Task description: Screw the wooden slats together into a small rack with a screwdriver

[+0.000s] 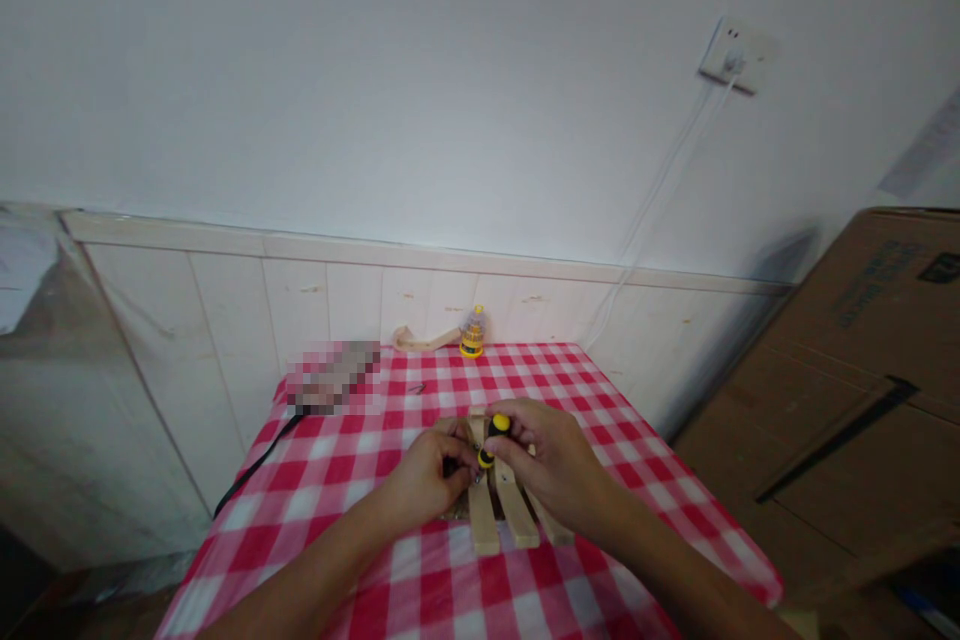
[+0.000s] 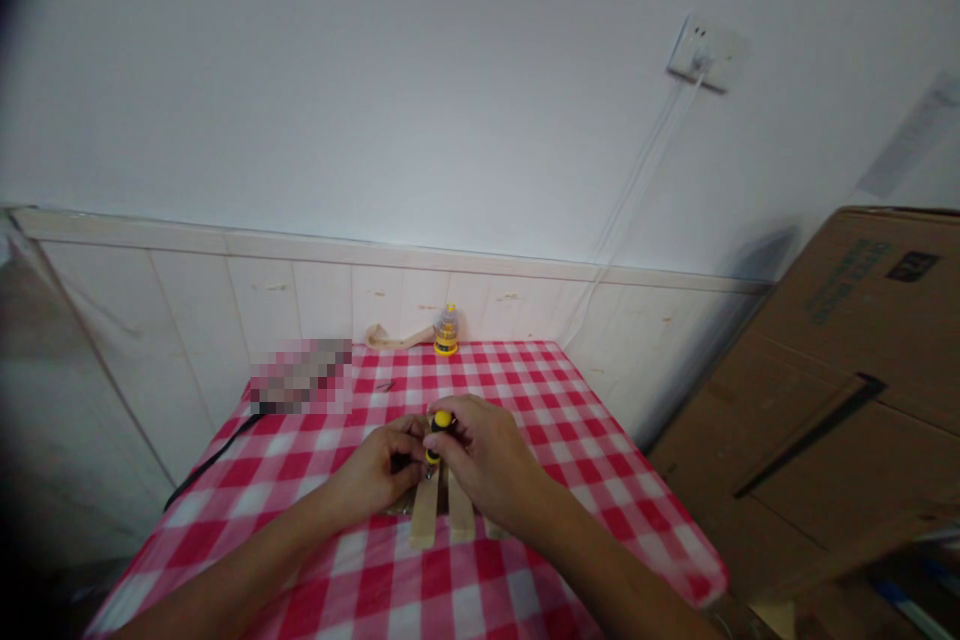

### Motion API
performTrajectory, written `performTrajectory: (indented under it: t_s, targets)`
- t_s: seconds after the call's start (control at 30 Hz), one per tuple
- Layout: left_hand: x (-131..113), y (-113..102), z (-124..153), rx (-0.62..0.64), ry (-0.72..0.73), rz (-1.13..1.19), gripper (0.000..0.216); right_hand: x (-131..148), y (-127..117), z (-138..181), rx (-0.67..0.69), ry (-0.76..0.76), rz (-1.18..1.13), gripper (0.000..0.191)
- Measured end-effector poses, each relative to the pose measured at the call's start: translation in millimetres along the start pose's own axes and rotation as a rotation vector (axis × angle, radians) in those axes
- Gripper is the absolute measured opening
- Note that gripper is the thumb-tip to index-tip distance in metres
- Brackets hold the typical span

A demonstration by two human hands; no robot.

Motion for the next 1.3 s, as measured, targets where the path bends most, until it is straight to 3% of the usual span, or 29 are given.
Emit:
performTrajectory:
  t_s: [0.43, 0.7, 1.07, 1.3]
  targets:
    - [-3.3, -2.1, 0.9, -0.023, 0.004, -0.016, 0.022, -4.4, -5.8, -5.8, -0.073, 0.042, -0.096, 0.004]
    - [0.4, -1.5, -1.0, -0.173, -0.057, -0.134, 0.017, -12.9, -14.7, -14.5, -0.226, 0.036, -0.12, 0.006]
    - [-2.8, 3.4, -4.5, -0.205, -0.019, -0.248, 0.029, -30.5, 1.2, -15.7, -0.181, 0.105, -0.175, 0.008]
    - [-2.1, 2.3, -6.7, -0.18, -0.018, -0.256, 0.027, -18.2, -3.2, -16.8, -0.082, -0.025, -0.051, 0.015]
Point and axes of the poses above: each hand's wrist, its own z-axis away from the middle knuckle, its own y-axis out of the palm, x = y × z, the point moved 4 cm from there along -z, towards the middle knuckle, and after that the axes turned 11 degrees about -x, right-handed, at the moved point
